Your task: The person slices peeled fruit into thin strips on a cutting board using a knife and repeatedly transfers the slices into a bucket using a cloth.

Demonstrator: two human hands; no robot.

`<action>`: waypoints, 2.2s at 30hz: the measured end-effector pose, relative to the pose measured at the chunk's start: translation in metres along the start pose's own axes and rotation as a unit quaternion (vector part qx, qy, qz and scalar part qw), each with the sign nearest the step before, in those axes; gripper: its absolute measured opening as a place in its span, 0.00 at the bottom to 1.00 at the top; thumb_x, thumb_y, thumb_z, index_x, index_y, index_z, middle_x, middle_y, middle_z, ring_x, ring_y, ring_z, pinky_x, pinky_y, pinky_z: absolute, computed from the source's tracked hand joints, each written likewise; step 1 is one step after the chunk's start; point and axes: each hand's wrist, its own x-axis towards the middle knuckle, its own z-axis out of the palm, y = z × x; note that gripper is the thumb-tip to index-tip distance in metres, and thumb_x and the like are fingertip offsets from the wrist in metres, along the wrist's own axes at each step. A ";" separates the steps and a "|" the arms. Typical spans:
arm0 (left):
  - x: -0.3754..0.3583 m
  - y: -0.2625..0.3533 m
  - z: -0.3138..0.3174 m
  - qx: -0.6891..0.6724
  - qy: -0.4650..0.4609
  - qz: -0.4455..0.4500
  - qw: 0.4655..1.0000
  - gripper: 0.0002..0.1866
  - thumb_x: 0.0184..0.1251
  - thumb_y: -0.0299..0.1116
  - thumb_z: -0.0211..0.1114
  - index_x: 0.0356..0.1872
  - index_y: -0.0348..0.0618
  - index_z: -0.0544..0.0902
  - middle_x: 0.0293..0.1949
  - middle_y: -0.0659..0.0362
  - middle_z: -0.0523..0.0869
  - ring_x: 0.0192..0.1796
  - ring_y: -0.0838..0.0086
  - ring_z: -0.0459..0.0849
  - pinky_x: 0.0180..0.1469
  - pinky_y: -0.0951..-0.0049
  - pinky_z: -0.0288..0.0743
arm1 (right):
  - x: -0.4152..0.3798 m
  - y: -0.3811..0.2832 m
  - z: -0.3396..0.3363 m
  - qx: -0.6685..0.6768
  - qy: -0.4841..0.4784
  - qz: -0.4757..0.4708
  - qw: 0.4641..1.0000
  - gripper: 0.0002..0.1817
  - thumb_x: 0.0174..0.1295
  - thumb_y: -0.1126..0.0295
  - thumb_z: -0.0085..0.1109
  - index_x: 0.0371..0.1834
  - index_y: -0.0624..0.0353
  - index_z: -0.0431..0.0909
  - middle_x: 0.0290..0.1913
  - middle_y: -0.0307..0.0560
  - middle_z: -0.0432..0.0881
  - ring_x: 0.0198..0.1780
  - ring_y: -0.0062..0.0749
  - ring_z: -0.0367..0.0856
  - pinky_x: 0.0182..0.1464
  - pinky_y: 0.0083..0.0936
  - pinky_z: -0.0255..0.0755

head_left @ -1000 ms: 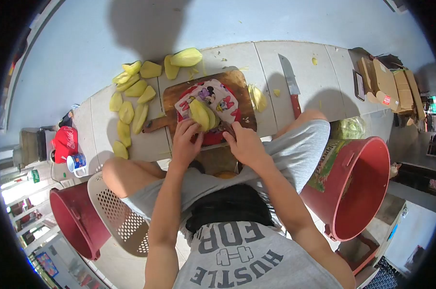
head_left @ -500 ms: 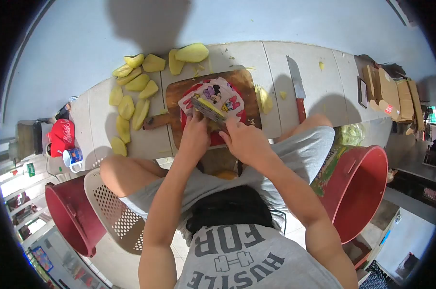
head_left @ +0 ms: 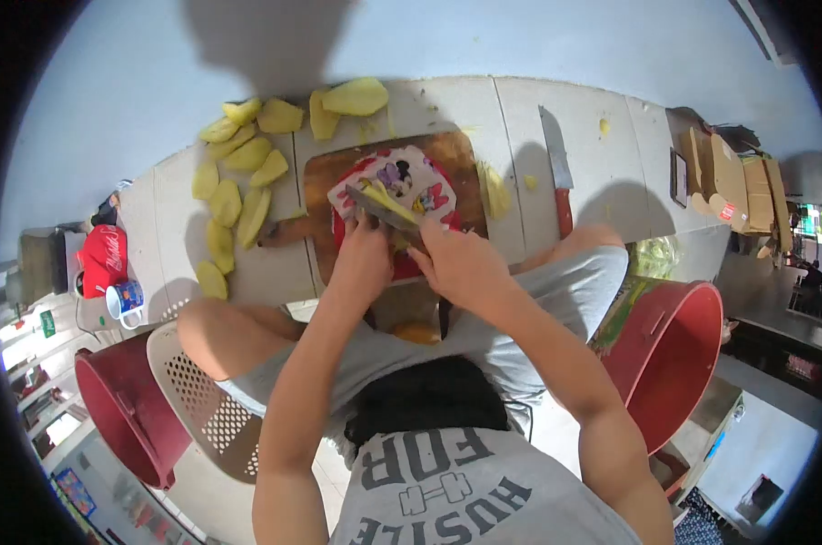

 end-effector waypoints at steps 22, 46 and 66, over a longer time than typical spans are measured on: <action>0.003 0.000 -0.009 -0.055 -0.112 -0.094 0.988 0.23 0.56 0.21 0.65 0.56 0.31 0.80 0.60 0.35 0.77 0.65 0.38 0.73 0.68 0.48 0.69 | 0.010 0.007 0.009 0.008 0.015 0.023 1.000 0.18 0.72 0.58 0.57 0.45 0.63 0.69 0.27 0.66 0.83 0.33 0.68 0.84 0.37 0.58 0.79; -0.004 -0.003 -0.006 -0.090 -0.012 -0.042 0.995 0.16 0.57 0.22 0.65 0.48 0.36 0.83 0.53 0.39 0.79 0.54 0.39 0.77 0.58 0.47 0.76 | 0.001 0.012 0.021 -0.003 -0.020 0.031 0.999 0.17 0.73 0.58 0.54 0.48 0.63 0.69 0.32 0.64 0.85 0.36 0.63 0.87 0.39 0.55 0.82; -0.010 -0.004 -0.007 -0.099 -0.015 -0.058 0.993 0.13 0.54 0.22 0.67 0.43 0.36 0.83 0.48 0.43 0.80 0.52 0.47 0.78 0.56 0.50 0.75 | -0.006 0.002 0.013 0.019 -0.037 0.055 0.998 0.19 0.73 0.57 0.54 0.49 0.65 0.68 0.31 0.67 0.84 0.36 0.67 0.86 0.40 0.58 0.80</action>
